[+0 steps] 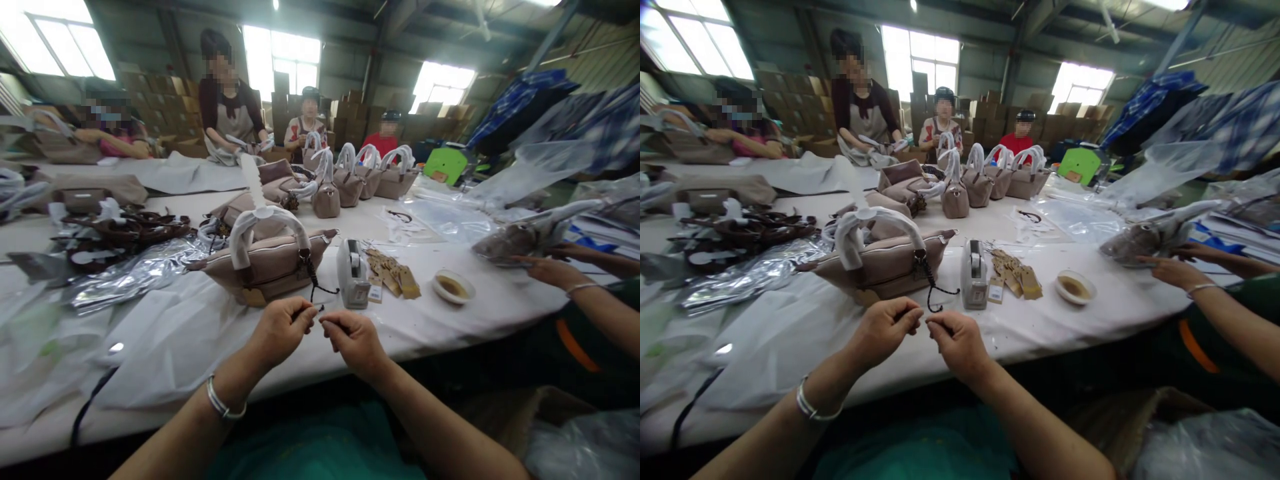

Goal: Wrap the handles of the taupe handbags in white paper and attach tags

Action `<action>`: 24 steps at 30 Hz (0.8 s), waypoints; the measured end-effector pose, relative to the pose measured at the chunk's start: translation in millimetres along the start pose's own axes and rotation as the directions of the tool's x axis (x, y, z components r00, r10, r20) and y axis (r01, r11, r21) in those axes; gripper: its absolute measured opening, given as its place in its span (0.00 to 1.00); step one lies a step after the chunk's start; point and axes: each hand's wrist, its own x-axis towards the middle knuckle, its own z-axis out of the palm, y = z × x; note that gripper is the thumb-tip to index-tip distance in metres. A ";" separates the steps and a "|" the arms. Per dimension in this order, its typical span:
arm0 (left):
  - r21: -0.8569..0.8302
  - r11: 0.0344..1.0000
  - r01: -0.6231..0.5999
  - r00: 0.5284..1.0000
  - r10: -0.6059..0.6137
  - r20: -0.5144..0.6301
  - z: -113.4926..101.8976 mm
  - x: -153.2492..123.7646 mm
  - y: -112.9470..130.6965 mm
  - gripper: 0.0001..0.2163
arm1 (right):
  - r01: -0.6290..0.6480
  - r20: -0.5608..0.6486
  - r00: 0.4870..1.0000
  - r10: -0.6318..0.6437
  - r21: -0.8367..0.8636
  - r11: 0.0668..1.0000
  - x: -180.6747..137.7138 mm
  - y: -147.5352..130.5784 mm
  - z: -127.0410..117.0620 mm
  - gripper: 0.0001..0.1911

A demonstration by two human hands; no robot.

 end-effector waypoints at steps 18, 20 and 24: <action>0.397 0.910 0.120 0.916 0.052 -0.398 20.2 72.6 -28.4 0.18 | -0.073 -0.035 0.997 0.073 -0.013 0.997 11.5 8.6 -15.7 0.14; 0.406 0.892 0.199 0.894 0.005 -0.448 23.5 76.2 -29.1 0.13 | -0.064 -0.035 0.997 0.063 -0.018 0.998 11.5 15.8 -12.6 0.16; 0.335 0.915 0.224 0.888 -0.050 -0.457 25.7 86.8 -36.7 0.07 | -0.044 -0.075 0.996 0.044 0.008 0.999 20.3 42.3 -2.6 0.19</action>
